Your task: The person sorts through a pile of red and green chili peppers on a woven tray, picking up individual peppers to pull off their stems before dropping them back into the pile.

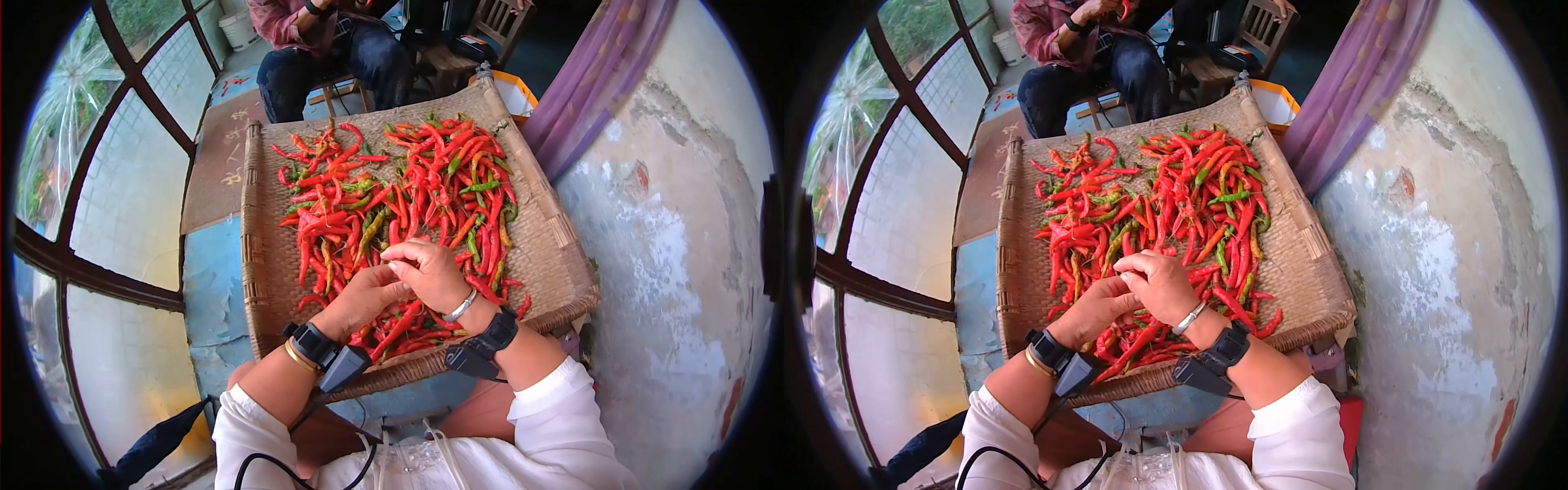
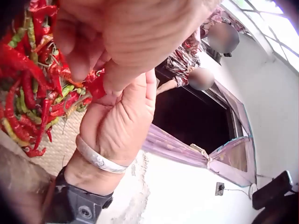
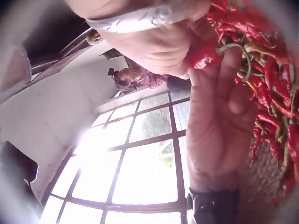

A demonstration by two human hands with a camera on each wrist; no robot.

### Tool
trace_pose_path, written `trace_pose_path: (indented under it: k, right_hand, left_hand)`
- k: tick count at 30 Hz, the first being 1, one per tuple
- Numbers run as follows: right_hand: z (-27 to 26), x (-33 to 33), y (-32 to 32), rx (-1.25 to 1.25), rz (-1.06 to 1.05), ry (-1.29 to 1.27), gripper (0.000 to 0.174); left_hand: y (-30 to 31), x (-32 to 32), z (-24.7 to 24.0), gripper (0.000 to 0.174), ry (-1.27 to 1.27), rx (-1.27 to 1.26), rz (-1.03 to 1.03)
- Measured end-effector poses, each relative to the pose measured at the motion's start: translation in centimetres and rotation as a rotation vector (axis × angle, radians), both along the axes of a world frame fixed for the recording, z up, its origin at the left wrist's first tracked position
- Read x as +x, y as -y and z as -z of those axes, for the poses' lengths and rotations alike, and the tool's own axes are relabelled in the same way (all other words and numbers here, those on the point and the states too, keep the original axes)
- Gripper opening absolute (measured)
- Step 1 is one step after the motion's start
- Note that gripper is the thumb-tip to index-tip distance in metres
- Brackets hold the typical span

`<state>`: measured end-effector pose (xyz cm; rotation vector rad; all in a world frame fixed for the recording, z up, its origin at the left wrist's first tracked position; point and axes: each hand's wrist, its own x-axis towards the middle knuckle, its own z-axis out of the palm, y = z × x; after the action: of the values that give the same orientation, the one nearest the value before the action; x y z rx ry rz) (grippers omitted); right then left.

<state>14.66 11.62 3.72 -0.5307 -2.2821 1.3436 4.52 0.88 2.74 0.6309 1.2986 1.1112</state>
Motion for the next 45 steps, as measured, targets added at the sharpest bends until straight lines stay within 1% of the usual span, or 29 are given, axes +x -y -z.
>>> trace_pose_path:
  k: [2,4,6,8,9,10,12,13,15,16,18,20,22,23,25,26,28,29,30,32,34,35,36,38,40,42,43,44,45]
  right_hand:
    - [0.0,0.0,0.2,-0.023,-0.030,-0.020,0.020]
    - [-0.2,0.0,-0.6,0.032,-0.051,-0.062,0.022]
    - [-0.6,0.1,-2.2,-0.240,-0.008,0.015,0.022]
    - [-0.1,0.6,-5.0,-0.197,0.089,0.026,0.025]
    - [0.5,1.2,-7.0,-0.036,0.146,0.079,0.027]
    - [1.0,2.0,-8.9,0.125,0.201,0.133,0.028]
    - [1.7,3.4,-11.5,0.492,0.408,0.392,0.030]
    - [2.1,3.9,-12.0,0.491,0.408,0.392,0.030]
    - [2.8,4.6,-12.8,0.499,0.541,0.636,0.029]
    - [3.6,4.7,-13.3,0.498,0.542,0.639,0.029]
    - [5.6,4.7,-14.3,0.322,0.423,0.652,0.032]
    - [7.8,4.6,-15.2,0.340,0.460,0.612,0.037]
    - [8.6,4.1,-15.6,-0.126,0.524,0.246,0.030]
    - [9.0,4.2,-15.7,-0.124,0.524,0.244,0.030]
    - [5.1,3.1,-12.3,-0.599,0.529,0.014,0.018]
    - [4.0,2.6,-10.7,-0.650,0.471,-0.031,0.010]
    - [2.2,2.0,-7.4,-0.788,0.330,-0.051,0.011]
    - [1.9,1.7,-5.8,-0.798,0.265,-0.054,0.012]
    - [1.3,1.5,-4.1,-0.792,0.196,0.039,0.013]
    - [1.5,1.1,-1.3,-0.552,0.120,0.070,0.013]
    - [2.2,0.7,-0.4,-0.244,-0.010,0.070,0.014]
    - [2.0,0.8,-0.4,-0.113,-0.037,0.097,0.011]
    - [1.8,0.8,-1.1,-0.111,-0.036,0.096,0.011]
    - [1.5,1.0,-3.7,0.686,0.125,0.250,0.010]
    - [2.4,1.4,-6.7,0.901,0.189,0.382,0.013]
    - [4.4,1.8,-8.9,0.931,0.330,0.475,0.019]
    - [5.0,1.9,-9.2,0.894,0.355,0.532,0.018]
    - [5.4,2.1,-9.5,0.893,0.354,0.533,0.018]
    - [5.4,2.0,-9.7,0.883,0.305,0.641,0.016]
  left_hand:
    - [-0.1,0.0,0.3,0.017,-0.005,-0.014,-0.030]
    - [0.0,-0.5,0.4,0.013,0.086,-0.018,-0.070]
    - [0.0,-1.0,0.2,0.012,0.112,0.011,-0.107]
    - [-0.1,-2.0,-0.6,0.012,0.107,0.062,-0.195]
    - [-0.2,-2.6,-0.8,0.015,0.113,0.111,-0.261]
    - [-0.3,-3.6,-0.1,0.013,0.150,0.246,-0.306]
    - [-0.6,-3.8,-1.0,0.022,0.357,0.320,-0.680]
    - [-0.3,-4.5,-0.3,0.030,0.359,0.286,-0.746]
    - [-0.2,-4.6,0.4,0.031,0.353,0.244,-0.727]
    - [-0.2,-4.6,0.4,0.031,0.346,0.203,-0.709]
    - [-0.4,-3.7,0.4,0.027,0.358,0.187,-0.648]
    - [-0.5,-2.9,0.4,0.020,0.283,0.179,-0.468]
    - [-0.4,-2.4,0.2,0.015,0.262,0.143,-0.447]
    - [-0.4,-2.2,0.2,0.015,0.238,0.124,-0.415]
    - [-0.3,-2.2,0.2,0.015,0.209,0.102,-0.374]
    - [-0.4,-2.2,0.3,0.015,0.209,0.104,-0.376]
    - [-0.4,-2.1,0.3,0.018,0.147,0.071,-0.356]
    - [-0.4,-2.0,0.3,0.018,0.146,0.068,-0.356]
    - [-0.4,-1.8,0.1,0.021,0.106,0.053,-0.338]
    - [-0.3,-1.6,0.2,0.023,0.066,0.039,-0.319]
    - [-0.2,-1.5,0.5,0.027,0.087,0.054,-0.171]
    - [-0.3,-1.3,0.5,0.023,0.093,0.056,-0.178]
    - [-0.3,-1.1,0.3,0.023,0.093,0.057,-0.177]
    - [-0.2,-0.8,-0.1,0.022,0.070,0.045,-0.192]
    - [-0.2,-0.7,-0.2,0.022,0.063,0.044,-0.197]
    - [-0.2,-0.8,-0.1,0.021,0.056,0.040,-0.197]
    - [-0.2,-0.8,-0.1,0.023,0.027,0.038,-0.165]
    - [-0.2,-0.8,0.0,0.025,-0.003,0.037,-0.132]
    - [-0.2,-0.8,-0.1,0.025,-0.003,0.037,-0.132]
